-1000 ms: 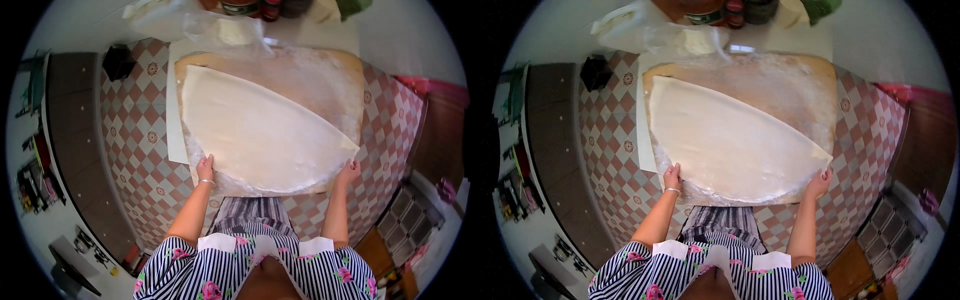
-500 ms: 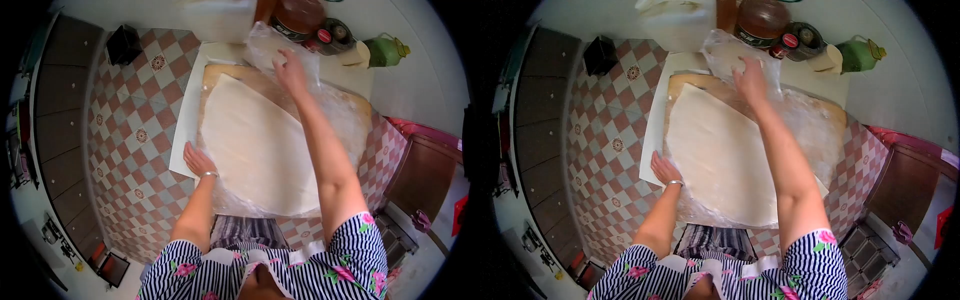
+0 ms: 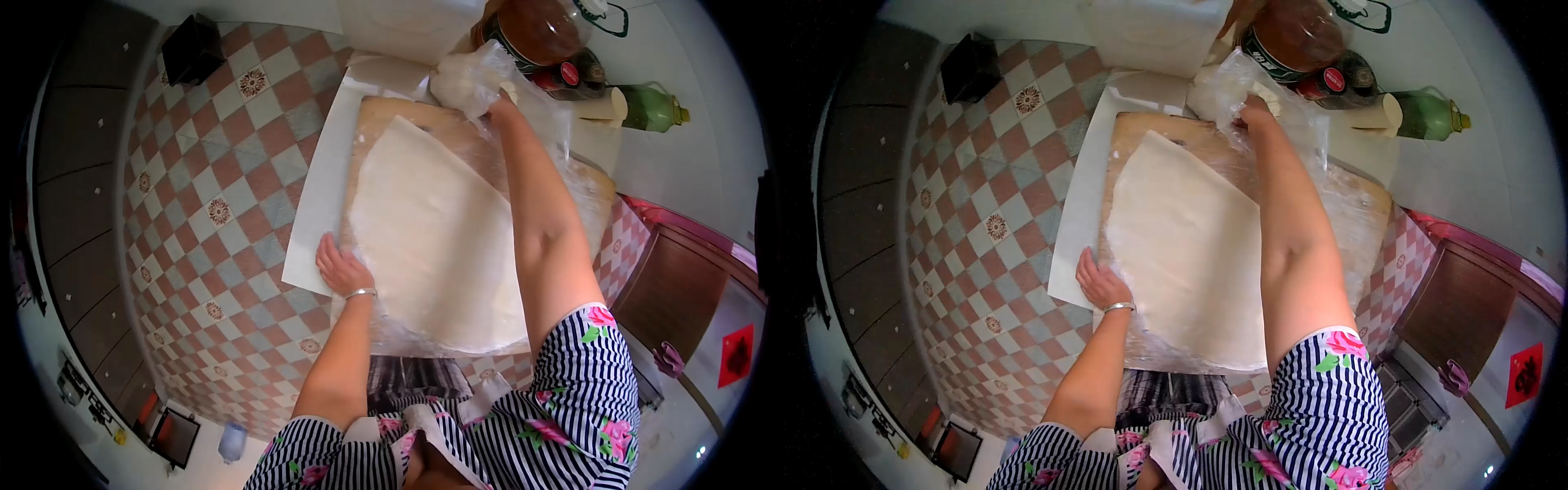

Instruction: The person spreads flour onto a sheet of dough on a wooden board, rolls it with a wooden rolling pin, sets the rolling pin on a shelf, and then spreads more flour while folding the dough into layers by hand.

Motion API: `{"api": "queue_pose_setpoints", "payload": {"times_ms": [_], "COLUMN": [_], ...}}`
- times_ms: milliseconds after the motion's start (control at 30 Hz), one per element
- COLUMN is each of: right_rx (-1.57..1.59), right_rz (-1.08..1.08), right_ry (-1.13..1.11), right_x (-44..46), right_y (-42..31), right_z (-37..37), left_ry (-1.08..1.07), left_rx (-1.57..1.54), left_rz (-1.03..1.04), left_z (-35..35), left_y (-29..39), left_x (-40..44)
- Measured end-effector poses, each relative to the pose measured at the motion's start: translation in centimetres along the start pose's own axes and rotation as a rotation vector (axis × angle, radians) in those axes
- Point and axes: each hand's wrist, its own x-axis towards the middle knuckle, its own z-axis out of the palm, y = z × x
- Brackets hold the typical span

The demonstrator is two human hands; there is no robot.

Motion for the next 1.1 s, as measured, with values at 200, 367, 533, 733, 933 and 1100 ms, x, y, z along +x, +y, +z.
{"api": "queue_pose_setpoints", "payload": {"times_ms": [200,367,533,733,933,1100], "right_rx": [1.035,1.066,0.240,-0.794,-0.824,-0.772], "right_rz": [0.078,-0.055,-0.398,-0.667,-0.774,-0.930], "right_ry": [-0.283,-0.410,0.041,0.236,0.179,0.135], "right_x": [-6.1,-20.7,-26.7,-28.9,-25.2,-21.8], "right_y": [-0.1,2.9,12.9,14.9,9.3,4.3], "right_z": [-4.2,-5.2,-1.2,3.0,9.8,15.7], "left_ry": [0.035,0.051,0.045,0.071,0.115,0.111], "left_rx": [0.003,0.005,-0.021,-0.015,-0.019,-0.022], "left_rz": [0.064,0.090,0.081,0.114,0.136,0.133], "left_z": [0.1,0.3,0.2,0.7,0.7,0.7], "left_y": [-0.3,-0.5,-0.3,-0.9,-0.6,-0.5], "left_x": [-0.1,0.0,0.1,0.2,0.4,0.3]}}
